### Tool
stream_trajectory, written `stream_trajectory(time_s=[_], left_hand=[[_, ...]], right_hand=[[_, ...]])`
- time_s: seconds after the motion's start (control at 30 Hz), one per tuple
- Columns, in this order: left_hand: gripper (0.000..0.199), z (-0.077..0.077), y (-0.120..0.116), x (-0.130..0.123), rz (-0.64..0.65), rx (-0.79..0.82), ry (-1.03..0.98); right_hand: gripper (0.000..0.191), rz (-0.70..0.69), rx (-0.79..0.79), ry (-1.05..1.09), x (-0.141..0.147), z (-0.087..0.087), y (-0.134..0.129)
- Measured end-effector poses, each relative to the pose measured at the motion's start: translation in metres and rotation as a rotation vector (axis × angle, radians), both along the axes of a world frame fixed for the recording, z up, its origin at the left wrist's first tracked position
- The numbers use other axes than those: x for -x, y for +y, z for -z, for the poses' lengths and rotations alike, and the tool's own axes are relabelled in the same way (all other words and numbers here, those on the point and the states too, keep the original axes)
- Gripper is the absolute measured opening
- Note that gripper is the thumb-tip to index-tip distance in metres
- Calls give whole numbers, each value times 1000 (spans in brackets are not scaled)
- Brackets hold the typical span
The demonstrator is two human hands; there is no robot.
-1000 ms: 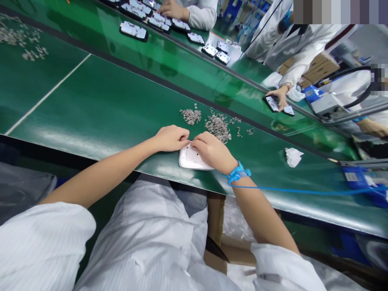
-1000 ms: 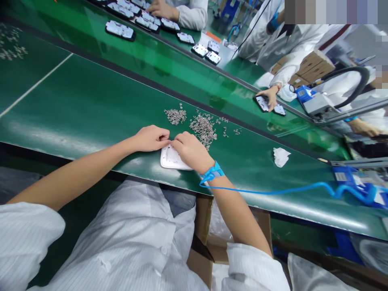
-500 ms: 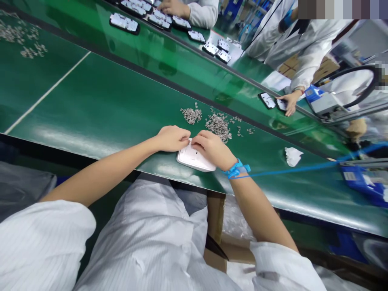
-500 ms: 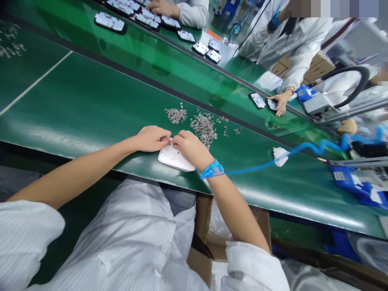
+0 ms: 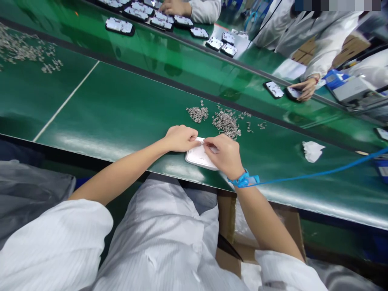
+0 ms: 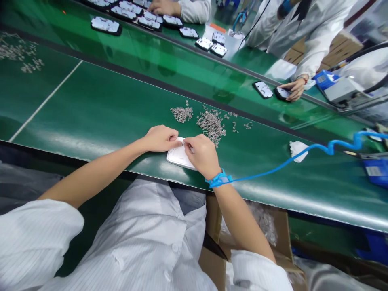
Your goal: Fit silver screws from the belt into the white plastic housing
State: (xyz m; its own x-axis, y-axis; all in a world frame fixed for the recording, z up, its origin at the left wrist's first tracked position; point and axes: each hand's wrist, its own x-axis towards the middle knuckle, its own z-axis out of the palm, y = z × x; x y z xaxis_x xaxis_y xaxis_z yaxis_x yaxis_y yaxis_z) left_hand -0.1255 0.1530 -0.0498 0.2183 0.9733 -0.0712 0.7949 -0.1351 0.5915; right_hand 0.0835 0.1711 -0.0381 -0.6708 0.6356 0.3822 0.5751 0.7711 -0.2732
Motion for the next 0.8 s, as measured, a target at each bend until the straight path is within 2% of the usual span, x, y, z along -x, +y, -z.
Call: stream_trajectory(time_s=[0.4,0.5,0.6,0.67,0.73,0.8], left_hand=[[32,-4,1,-2,-19,33,-1],[27,-3,1,-3,-25,22,9],[27,-2,0,-2,-21,5,16],[28,-2,-1,-2,-9,-8,27],[28,-2,-3,-3,0,-26,51],[29,-2,-4,-5,1,-44,88]], right_hand=[[19,-44,-10,-75,0,0,-1],[21,-92,9,-121,2,-4,-3],[19,-117,55,15,2,-6,-5],[13,27,87,311,-4,-1,-2],[12,298,134,699,-14,9,4],[17,542,245,1016,-27,23,9]])
